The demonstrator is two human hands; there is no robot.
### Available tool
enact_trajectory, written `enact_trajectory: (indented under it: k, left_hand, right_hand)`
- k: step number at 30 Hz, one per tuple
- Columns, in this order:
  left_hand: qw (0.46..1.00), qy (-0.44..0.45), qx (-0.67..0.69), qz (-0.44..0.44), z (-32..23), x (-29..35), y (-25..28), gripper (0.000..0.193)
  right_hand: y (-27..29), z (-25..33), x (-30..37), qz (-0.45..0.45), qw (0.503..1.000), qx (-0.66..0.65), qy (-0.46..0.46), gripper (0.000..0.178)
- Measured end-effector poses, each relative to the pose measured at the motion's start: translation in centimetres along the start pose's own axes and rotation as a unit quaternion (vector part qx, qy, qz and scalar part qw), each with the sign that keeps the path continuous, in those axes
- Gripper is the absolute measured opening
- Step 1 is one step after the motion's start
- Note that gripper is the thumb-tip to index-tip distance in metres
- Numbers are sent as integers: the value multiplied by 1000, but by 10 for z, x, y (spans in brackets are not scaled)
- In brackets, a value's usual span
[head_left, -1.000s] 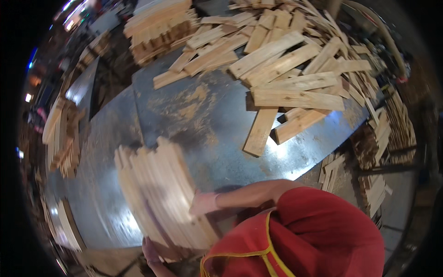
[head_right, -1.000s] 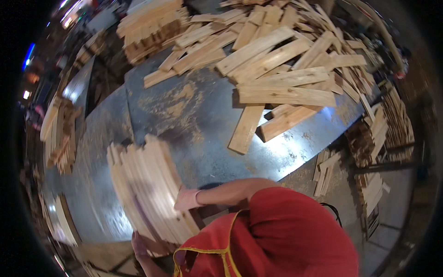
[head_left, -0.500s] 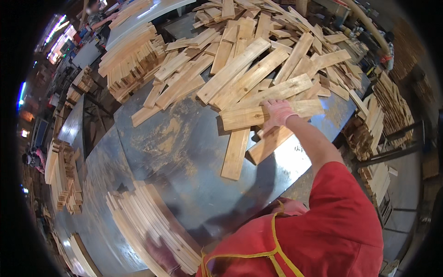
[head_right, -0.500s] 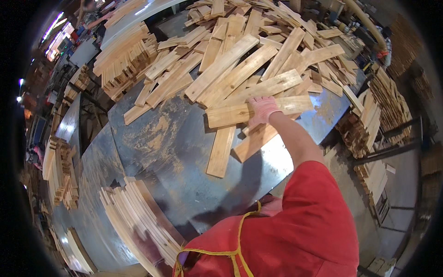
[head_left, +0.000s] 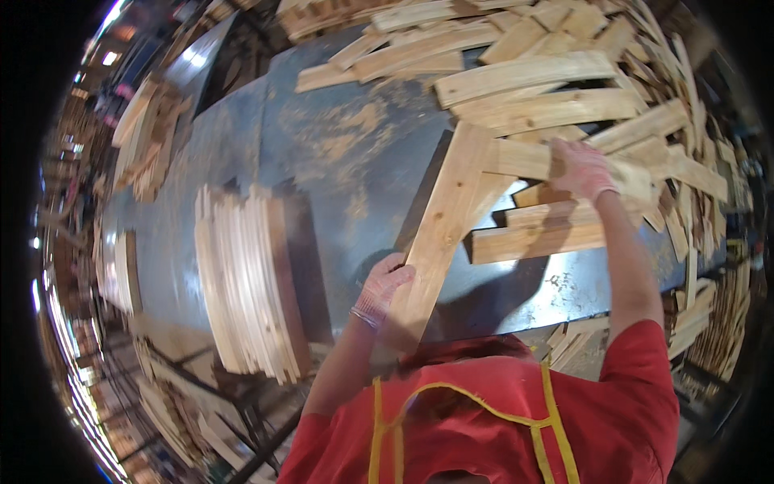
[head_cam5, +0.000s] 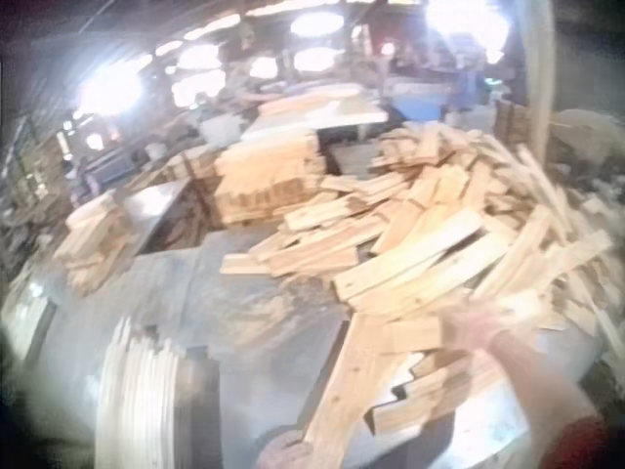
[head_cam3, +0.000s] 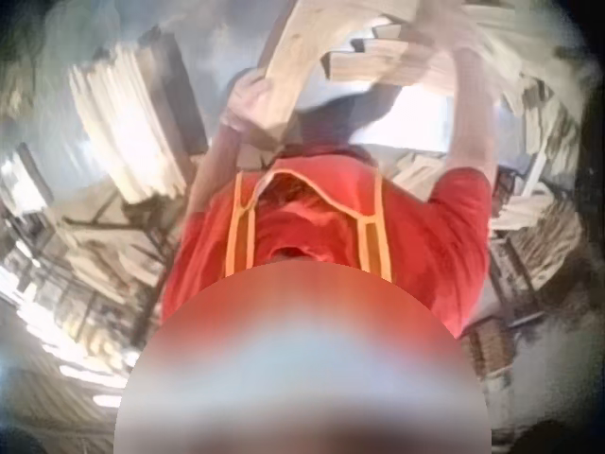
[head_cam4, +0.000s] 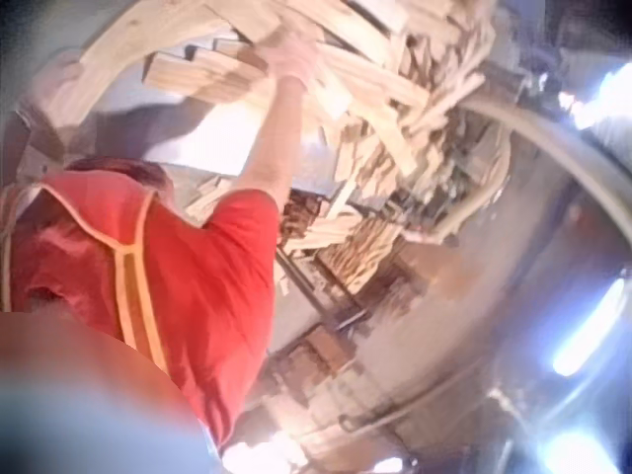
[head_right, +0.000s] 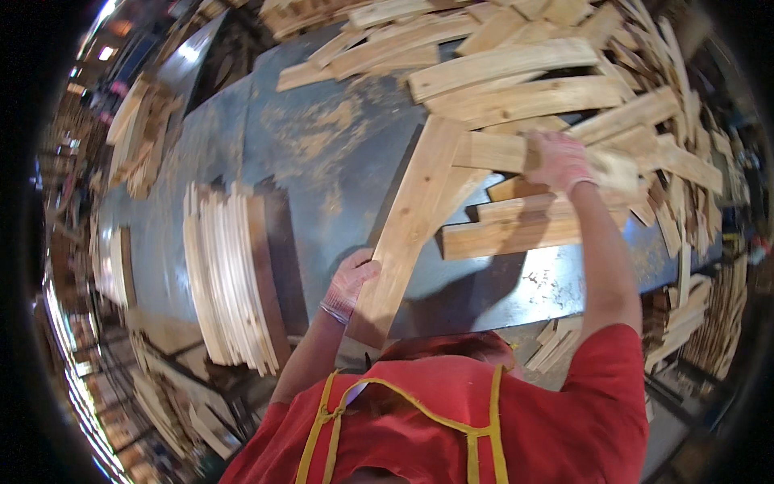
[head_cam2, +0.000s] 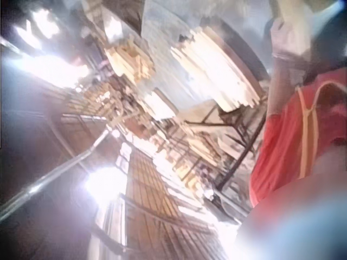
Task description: The person sorts and stacks wooden planks on a metal workbench in a workshop. They pick up individual planks from a scattered pile, align them, and place them into a neat stack, occasionally adjusting the pile to maintain order.
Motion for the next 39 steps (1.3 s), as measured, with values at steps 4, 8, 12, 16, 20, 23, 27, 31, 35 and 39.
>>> enact_trajectory:
  k: [4, 8, 12, 16, 20, 23, 27, 31, 35, 39]
  left_hand:
    - [967, -104, -150, -178, -35, 65, 46, 36]
    - [747, -161, -537, -356, -79, 149, 110, 33]
    - [563, -197, -639, -486, -50, 227, 191, 49]
    - [598, -205, -606, -483, -46, 257, 202, 57]
    - [658, -194, -543, -484, -46, 274, 203, 59]
    - [587, -233, -679, -374, -44, 261, 173, 69]
    - [642, -106, -672, -354, -48, 248, 174, 70]
    - [630, -146, -657, -388, -46, 229, 155, 83]
    - [599, -294, -708, -231, -63, 141, 84, 82]
    - [581, -289, -752, -119, -66, 33, -22, 87]
  right_hand:
    - [-5, 47, 22, 199, 976, 77, 47, 77]
    - [-36, 111, 47, 225, 967, -113, 35, 84]
    - [-45, 246, 67, 296, 856, -424, 16, 88]
    - [-96, 364, 60, 350, 795, -496, 4, 77]
    - [-142, 475, 56, 440, 751, -492, -9, 72]
    - [-160, 572, 66, 413, 782, -415, 215, 57]
    - [-130, 595, 89, 375, 795, -432, 201, 77]
    - [-63, 420, 86, 235, 809, -536, 56, 67]
    - [-73, 102, 150, -231, 850, -389, -269, 57]
    - [-149, -95, 279, -400, 527, -510, -549, 81]
Point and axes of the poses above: each hand's wrist, its own x-axis away from the middle knuckle, its own y-axis out of the back of the hand, z = x × y, the point moved 8 cm from there along -x, towards the middle knuckle
